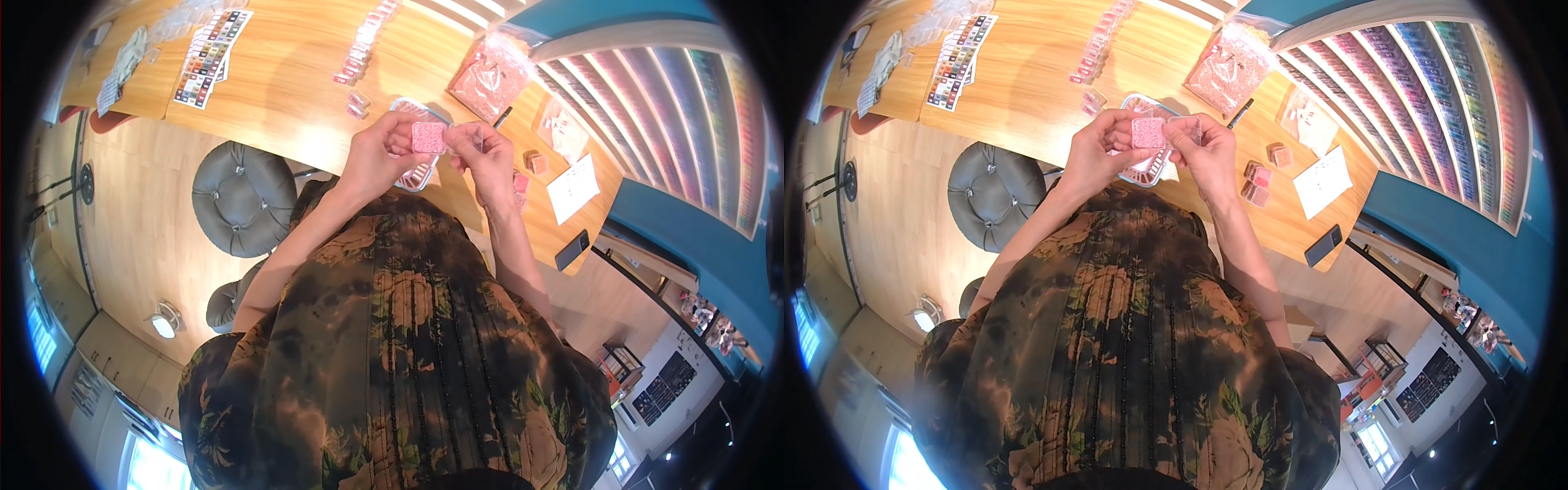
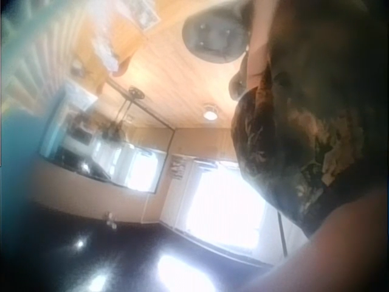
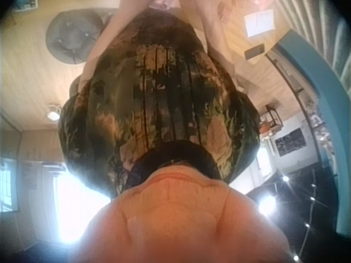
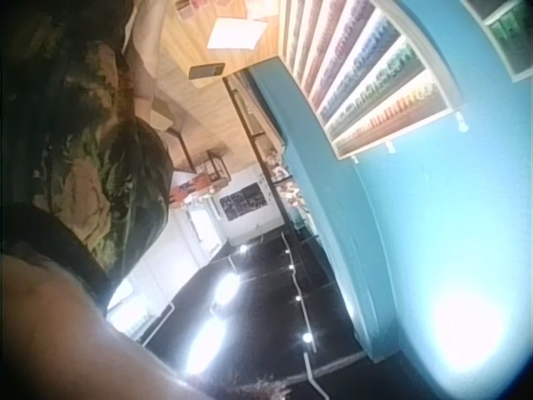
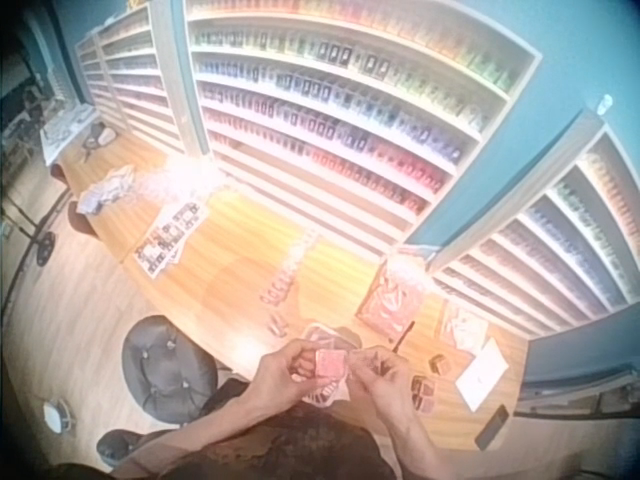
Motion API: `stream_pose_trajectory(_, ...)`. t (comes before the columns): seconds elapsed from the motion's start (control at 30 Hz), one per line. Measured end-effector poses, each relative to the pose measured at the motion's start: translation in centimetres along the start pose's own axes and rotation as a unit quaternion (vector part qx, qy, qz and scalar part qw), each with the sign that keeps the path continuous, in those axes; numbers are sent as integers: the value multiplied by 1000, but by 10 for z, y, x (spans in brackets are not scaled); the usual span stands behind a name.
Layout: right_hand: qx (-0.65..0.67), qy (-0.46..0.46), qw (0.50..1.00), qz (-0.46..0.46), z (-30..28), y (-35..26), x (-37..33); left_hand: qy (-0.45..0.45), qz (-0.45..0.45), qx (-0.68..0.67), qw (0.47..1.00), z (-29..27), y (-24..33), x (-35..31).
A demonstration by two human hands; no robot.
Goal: The person packs small pink items from a plastic basket into a clear zip-top bag. They handle the items one by one, placing them into the bag and then sealing it. The person then writes on a piece of paper with a pen and places the sealed bag into a wooden cabinet.
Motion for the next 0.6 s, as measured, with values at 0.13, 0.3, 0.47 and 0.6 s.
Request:
stream_pose_trajectory(0.13,10,-13,1000,18,6,3,3,17,6,70,997,-10,10,-3)
stream_pose_trajectory(0.3,5,-9,1000,26,7,18,15,115,-58,252,959,-41,-8,-12)
stream_pose_trajectory(0.47,-6,-21,999,35,12,26,19,98,-35,293,951,-36,-50,-1)
stream_pose_trajectory(0.6,-33,-8,999,25,9,31,20,116,-11,266,957,-28,-35,-2)
Point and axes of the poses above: each hand's wrist, its own x-axis towards the middle knuckle, its own z-axis out of the palm, y = z × x, the point moved 8 cm from there along x, towards the middle knuckle, and after that the axes turned 2 degrees about -z, right-handed, at the moved point
